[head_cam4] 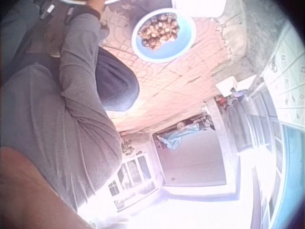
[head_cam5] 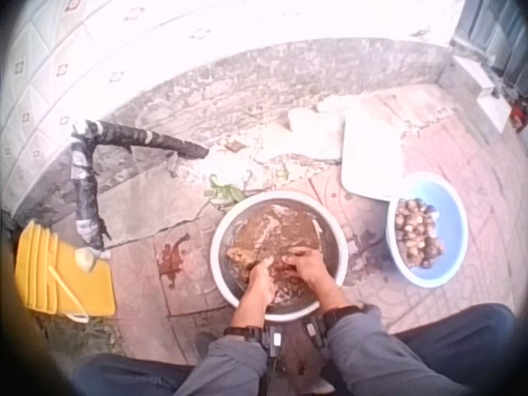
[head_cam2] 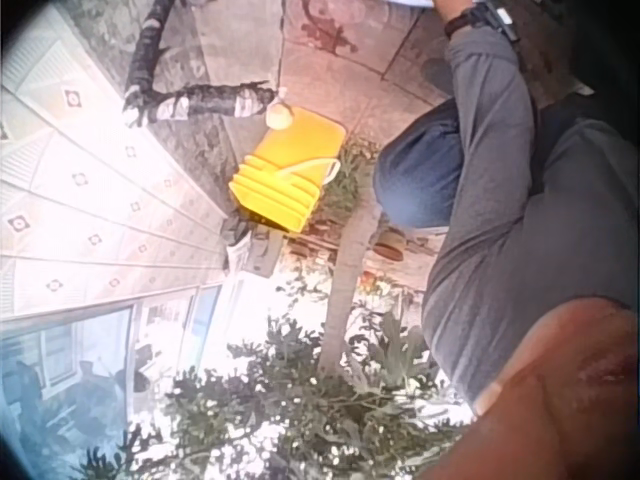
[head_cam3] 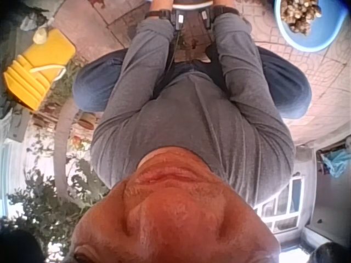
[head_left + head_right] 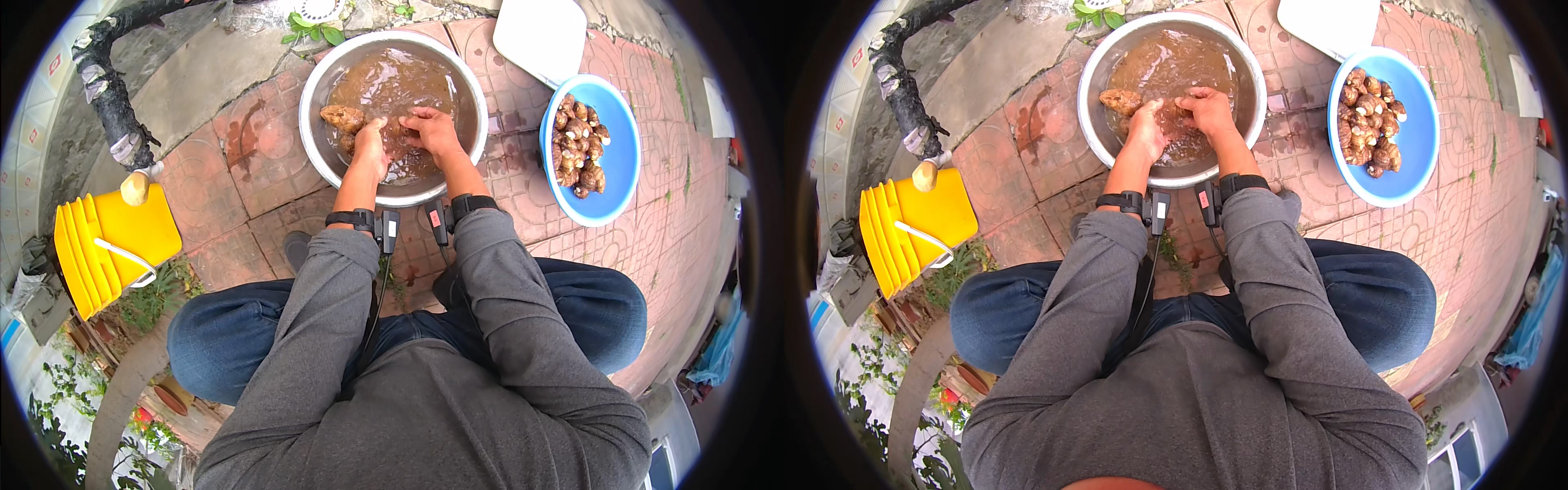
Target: The person sits on a tiled floor and peels small brown tubers by hand. They rub each tuber against a white block to remove the skin, then place the peeled items into a blue bowl. The process is repeated for multiple tubers.
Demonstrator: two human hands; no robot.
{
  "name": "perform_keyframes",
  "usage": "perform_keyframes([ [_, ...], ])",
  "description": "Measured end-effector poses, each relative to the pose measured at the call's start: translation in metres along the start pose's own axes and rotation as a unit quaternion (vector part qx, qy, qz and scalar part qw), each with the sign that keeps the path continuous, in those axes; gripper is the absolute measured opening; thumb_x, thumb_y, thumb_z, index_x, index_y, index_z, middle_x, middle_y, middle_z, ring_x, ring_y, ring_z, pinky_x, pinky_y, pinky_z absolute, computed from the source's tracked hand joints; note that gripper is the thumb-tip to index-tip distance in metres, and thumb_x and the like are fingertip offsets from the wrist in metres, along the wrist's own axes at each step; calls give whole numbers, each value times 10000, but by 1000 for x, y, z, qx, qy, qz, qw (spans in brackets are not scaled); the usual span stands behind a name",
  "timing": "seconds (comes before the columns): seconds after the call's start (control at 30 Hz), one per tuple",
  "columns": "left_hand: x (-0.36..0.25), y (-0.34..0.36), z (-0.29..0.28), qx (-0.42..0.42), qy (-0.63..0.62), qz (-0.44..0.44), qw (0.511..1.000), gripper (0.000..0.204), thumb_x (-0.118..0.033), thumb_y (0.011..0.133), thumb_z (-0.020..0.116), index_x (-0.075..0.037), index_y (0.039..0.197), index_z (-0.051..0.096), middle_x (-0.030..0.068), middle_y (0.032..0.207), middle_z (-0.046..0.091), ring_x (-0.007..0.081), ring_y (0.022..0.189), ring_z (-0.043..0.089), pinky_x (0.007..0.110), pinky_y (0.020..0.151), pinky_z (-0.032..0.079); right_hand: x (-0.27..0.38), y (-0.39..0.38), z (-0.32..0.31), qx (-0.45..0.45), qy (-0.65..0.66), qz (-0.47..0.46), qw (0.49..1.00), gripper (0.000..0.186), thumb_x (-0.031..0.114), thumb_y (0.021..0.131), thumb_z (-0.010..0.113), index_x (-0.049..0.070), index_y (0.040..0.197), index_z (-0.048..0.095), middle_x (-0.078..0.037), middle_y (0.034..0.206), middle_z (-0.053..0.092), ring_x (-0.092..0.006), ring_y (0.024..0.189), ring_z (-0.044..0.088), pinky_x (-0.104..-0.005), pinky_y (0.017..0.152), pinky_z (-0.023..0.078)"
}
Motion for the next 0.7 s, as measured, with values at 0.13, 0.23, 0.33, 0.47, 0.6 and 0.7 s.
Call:
perform_keyframes([
  [0.13, -13, -14, 28, 153, -83, 76, 982, 349, -371, 1032, 482, -141, 1276, 578, 48, 1089, 649, 149, 758, 524, 361, 714, 504, -11, -9, 21, 76, 199, 108, 971, 284, 319, 1026, 522, 64, 1093, 625, -70, 863, 670, -139, 604, 606, -265, 528, 511],
  [0.23, -4, -12, 28, 108, 24, 109, 988, 313, -344, 1030, 513, -146, 1262, 583, 16, 1132, 622, 139, 819, 519, 366, 741, 493, -10, -12, 25, 73, 154, 122, 978, 352, 386, 1041, 468, 65, 1037, 612, -63, 833, 655, -132, 573, 561, -259, 496, 464],
  [0.33, -16, -4, 25, 19, 32, 193, 980, 328, -379, 1027, 546, -130, 1237, 588, 1, 1034, 604, 140, 831, 544, 352, 689, 500, 32, -17, 22, -11, -94, -144, 985, 460, 428, 1051, 413, 1, 1029, 582, -135, 867, 673, -206, 682, 612, -332, 625, 501],
  [0.47, -32, 3, 23, -17, 69, 173, 982, 372, -480, 1031, 508, -119, 1057, 590, 13, 893, 596, 154, 746, 562, 340, 582, 481, 29, -29, 36, 6, -158, -164, 974, 424, 384, 1050, 463, -25, 1095, 570, -176, 922, 678, -230, 792, 639, -363, 728, 511],
  [0.6, -28, -3, 26, 50, 41, 75, 995, 500, -549, 1061, 348, -114, 979, 581, 39, 831, 600, 154, 590, 490, 313, 497, 410, 18, -31, 38, 93, 15, -82, 992, 256, 275, 1048, 513, 43, 1117, 597, -62, 858, 655, -132, 705, 613, -286, 637, 521],
  [0.7, -26, -16, 42, 149, -15, 117, 982, 457, -473, 1082, 351, -97, 1087, 610, 28, 861, 611, 141, 629, 472, 290, 554, 421, 8, -26, 31, 99, 133, 36, 985, 302, 347, 1070, 444, 98, 1126, 605, -18, 816, 621, -91, 619, 557, -237, 564, 493],
])
Point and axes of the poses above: each hand's wrist, its own y-axis towards the middle knuckle, its own z-axis out of the palm, x = y × z, the point moved 9 cm from there along y, towards the middle knuckle
